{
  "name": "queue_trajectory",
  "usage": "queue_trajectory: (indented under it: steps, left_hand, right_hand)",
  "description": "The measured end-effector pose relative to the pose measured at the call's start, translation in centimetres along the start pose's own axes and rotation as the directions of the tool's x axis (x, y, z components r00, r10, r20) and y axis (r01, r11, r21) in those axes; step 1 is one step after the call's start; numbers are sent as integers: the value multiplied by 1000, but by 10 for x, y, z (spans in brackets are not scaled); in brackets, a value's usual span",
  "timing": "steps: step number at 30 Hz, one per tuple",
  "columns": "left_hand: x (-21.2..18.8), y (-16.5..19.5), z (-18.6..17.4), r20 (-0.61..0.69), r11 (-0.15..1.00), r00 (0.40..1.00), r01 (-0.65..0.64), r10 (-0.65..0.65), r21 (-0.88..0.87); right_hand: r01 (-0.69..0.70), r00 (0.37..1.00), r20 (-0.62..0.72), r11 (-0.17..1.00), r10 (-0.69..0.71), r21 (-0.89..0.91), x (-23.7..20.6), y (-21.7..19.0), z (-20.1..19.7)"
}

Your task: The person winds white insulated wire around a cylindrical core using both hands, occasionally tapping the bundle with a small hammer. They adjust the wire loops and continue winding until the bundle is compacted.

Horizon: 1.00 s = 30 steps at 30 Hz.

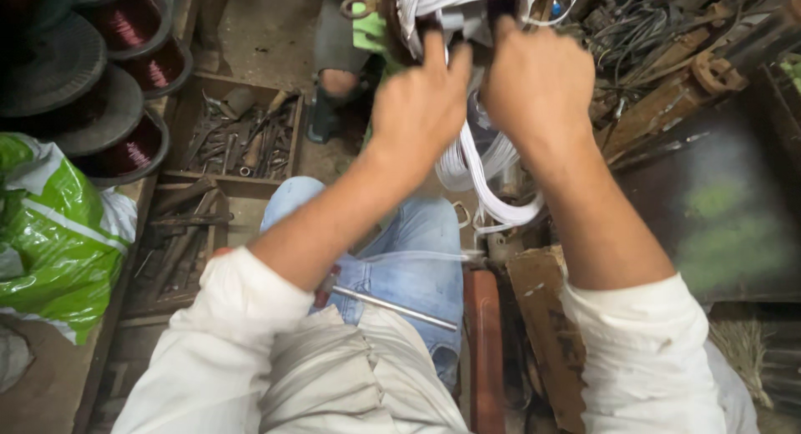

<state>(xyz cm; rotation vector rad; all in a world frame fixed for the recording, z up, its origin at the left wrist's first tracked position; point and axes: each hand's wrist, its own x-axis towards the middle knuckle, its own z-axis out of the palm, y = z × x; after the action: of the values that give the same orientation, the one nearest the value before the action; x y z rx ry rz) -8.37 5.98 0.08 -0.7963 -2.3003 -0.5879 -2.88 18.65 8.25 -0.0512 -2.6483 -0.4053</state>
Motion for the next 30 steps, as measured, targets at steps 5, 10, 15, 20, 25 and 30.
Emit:
queue_trajectory:
  steps: [5, 10, 15, 20, 25, 30]
  left_hand:
    - [2, -4, -14, -92, 991, 995, -44, 32, -130]
    - [-15, 2, -28, -170, 981, 985, -56, 23, -188]
    - [-2, -5, -20, -39, 985, 995, -97, 93, -142]
    - [4, -4, -13, -38, 993, 994, -103, 101, -57]
    - [17, -13, -13, -72, 980, 985, -166, 158, -114]
    - [22, -12, -5, -99, 980, 982, -170, 160, -102]
  right_hand:
    - [10, 1000, -7, 999, -10, -32, 9, 9, -3]
    - [4, 1000, 5, 1000, -4, 1, 4, 2, -8]
    - [-14, 994, 108, 994, 2, 110, -13, -6, -42]
    - [-99, 961, 259, 995, 98, -11, -37, -9, -65]
    - [-17, 985, 167, 995, 33, -97, -25, -6, -54]
    - [-14, 983, 177, 990, 39, -140, -16, 1, -42]
